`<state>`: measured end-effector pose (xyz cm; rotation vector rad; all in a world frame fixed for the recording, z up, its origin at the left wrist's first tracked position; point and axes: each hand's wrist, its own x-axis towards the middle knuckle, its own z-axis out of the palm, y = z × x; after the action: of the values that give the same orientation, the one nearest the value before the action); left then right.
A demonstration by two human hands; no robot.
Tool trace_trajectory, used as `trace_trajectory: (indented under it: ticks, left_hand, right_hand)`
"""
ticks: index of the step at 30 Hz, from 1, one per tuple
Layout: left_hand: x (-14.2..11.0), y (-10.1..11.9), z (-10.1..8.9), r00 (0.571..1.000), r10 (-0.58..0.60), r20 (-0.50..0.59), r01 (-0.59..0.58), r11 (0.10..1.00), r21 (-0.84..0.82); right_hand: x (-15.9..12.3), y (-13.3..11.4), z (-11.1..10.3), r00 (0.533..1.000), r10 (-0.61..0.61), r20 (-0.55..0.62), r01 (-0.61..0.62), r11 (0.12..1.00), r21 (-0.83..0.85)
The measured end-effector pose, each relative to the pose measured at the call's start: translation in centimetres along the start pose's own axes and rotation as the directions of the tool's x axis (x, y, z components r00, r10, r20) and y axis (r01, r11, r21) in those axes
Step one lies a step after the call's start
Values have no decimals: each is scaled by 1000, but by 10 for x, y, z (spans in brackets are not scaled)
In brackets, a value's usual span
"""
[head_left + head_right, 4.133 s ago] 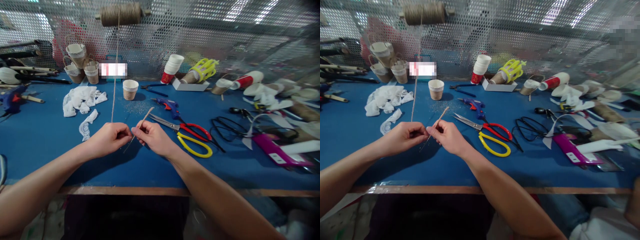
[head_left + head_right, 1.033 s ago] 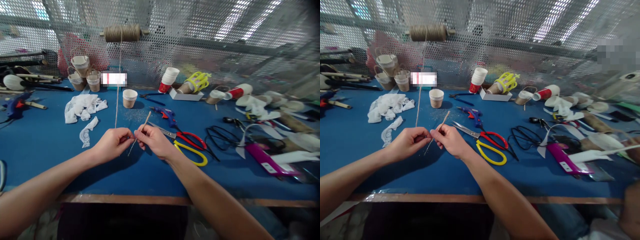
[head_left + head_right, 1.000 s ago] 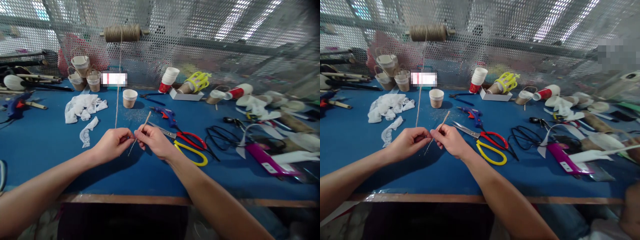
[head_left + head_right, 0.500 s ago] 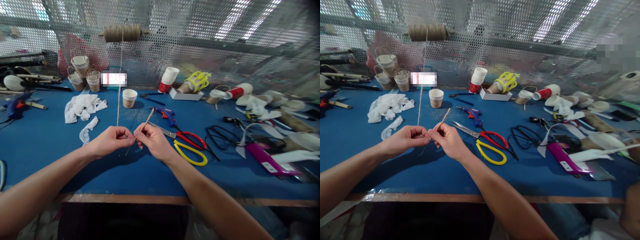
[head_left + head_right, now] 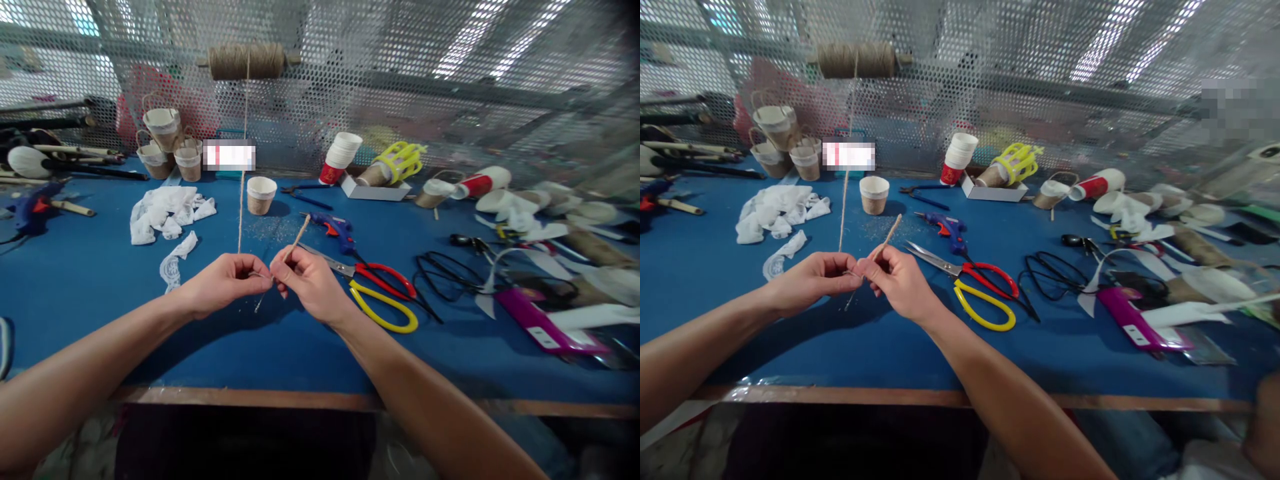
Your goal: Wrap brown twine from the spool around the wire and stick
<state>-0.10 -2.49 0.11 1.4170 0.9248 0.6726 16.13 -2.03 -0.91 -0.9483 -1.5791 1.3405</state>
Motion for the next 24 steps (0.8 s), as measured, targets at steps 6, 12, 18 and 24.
trace_trajectory:
  ticks: [6,12,18,24]
  left_hand:
    - [0,2,4,1000,-7,-4,7,1000,-8]
    - [0,1,7,1000,5,-8,-6,999,-42]
    - [0,-1,7,1000,-18,-9,17,999,-27]
    - [1,1,6,999,-26,-30,24,999,-39]
  right_hand:
    - [0,0,0,1000,-12,-4,12,1000,2]
    - [1,0,0,1000,-22,-17,21,1000,-12]
    - [2,0,0,999,-24,-22,24,1000,-13]
    - [2,-1,-1,1000,-15,-7,15,1000,11]
